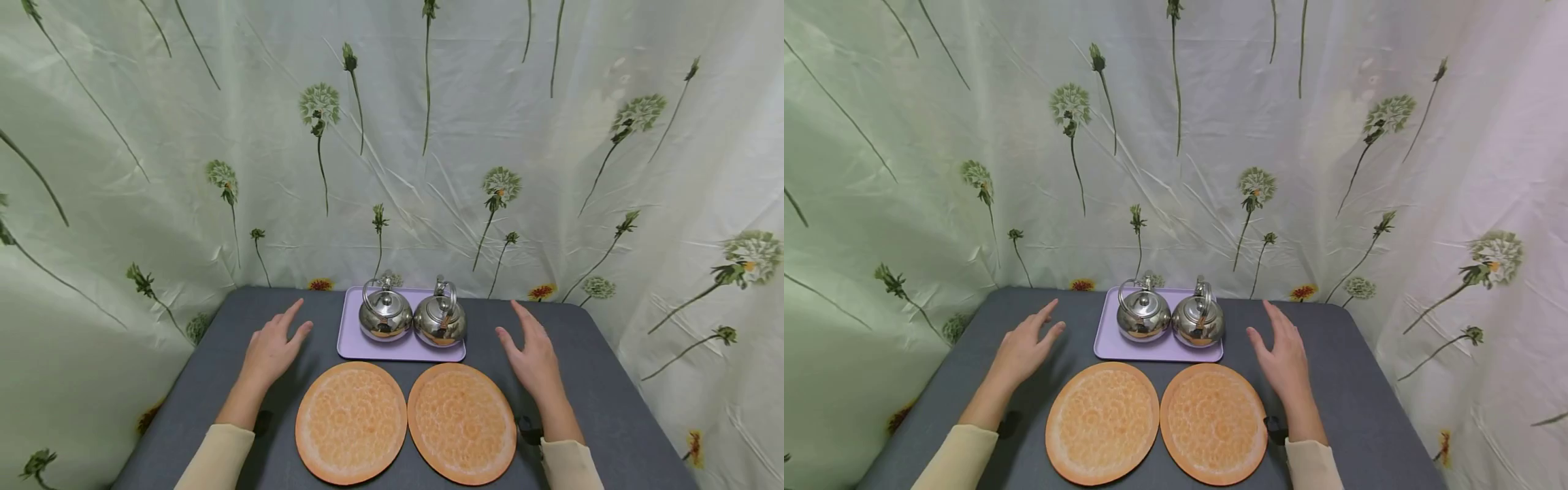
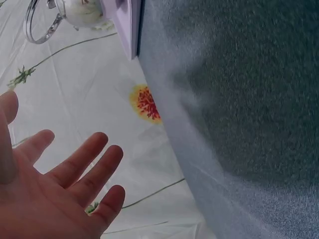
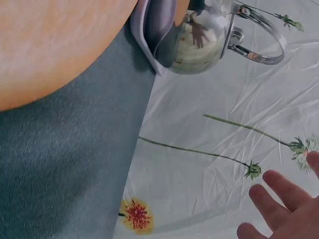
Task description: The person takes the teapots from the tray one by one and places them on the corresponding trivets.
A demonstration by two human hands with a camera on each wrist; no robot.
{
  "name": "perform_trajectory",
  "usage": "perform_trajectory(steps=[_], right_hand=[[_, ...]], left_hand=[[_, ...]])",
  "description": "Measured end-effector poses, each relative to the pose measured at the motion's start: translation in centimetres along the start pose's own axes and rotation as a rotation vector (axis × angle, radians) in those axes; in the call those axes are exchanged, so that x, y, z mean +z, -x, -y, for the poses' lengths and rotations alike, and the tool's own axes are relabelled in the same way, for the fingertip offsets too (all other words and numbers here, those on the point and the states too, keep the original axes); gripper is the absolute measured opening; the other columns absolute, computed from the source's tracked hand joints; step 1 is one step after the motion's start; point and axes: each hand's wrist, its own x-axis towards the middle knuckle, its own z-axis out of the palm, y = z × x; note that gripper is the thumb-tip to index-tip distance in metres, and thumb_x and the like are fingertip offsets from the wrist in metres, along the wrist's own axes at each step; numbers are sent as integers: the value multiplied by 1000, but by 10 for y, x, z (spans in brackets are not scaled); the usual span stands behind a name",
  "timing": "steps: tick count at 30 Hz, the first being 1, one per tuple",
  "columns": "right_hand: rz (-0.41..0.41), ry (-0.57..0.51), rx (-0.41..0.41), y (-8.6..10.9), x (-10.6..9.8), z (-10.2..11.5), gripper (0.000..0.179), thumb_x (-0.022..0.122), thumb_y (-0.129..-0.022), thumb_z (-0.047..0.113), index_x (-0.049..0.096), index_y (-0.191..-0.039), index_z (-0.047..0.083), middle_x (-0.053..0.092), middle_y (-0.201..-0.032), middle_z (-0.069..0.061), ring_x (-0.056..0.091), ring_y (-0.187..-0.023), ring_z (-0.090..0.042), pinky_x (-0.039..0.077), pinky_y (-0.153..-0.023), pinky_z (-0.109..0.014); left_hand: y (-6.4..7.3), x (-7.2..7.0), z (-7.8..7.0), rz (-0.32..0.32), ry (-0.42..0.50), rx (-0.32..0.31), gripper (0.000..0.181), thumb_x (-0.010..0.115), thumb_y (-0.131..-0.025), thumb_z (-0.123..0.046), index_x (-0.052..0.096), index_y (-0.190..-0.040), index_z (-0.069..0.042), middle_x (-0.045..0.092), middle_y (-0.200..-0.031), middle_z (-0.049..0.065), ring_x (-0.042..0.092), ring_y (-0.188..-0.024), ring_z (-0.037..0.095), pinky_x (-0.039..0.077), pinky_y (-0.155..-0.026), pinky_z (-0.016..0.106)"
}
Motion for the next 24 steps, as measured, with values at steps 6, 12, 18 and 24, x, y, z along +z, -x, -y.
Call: perform_trajectory(steps=[6,12,18,24], right_hand=[[12,-83,61,-1,3,6,71,62,-107,43,31,-168,25,42,-167,-18,39,-153,-45,33,-116,-73],[25,-172,62,-5,10,11,72,65,-106,40,31,-168,24,49,-162,-17,43,-151,-41,33,-117,-71],[21,-207,62,-8,17,14,71,68,-105,36,34,-166,23,54,-157,-16,47,-148,-39,34,-118,-69],[26,-271,58,-9,21,15,70,68,-105,35,35,-165,22,56,-154,-15,49,-148,-40,32,-121,-67]], left_hand=[[0,4,-3,48,19,-8,72,49,-109,-58,35,-167,-18,64,-141,24,61,-130,47,39,-108,72],[-5,10,-1,181,89,-7,78,58,-106,-55,28,-169,-20,65,-138,20,64,-125,41,50,-99,65],[-9,15,3,237,133,-16,81,60,-104,-57,26,-169,-24,67,-137,18,67,-122,38,53,-97,62],[-11,17,3,262,179,-14,79,63,-105,-49,26,-169,-23,70,-131,15,70,-118,34,54,-97,60]])
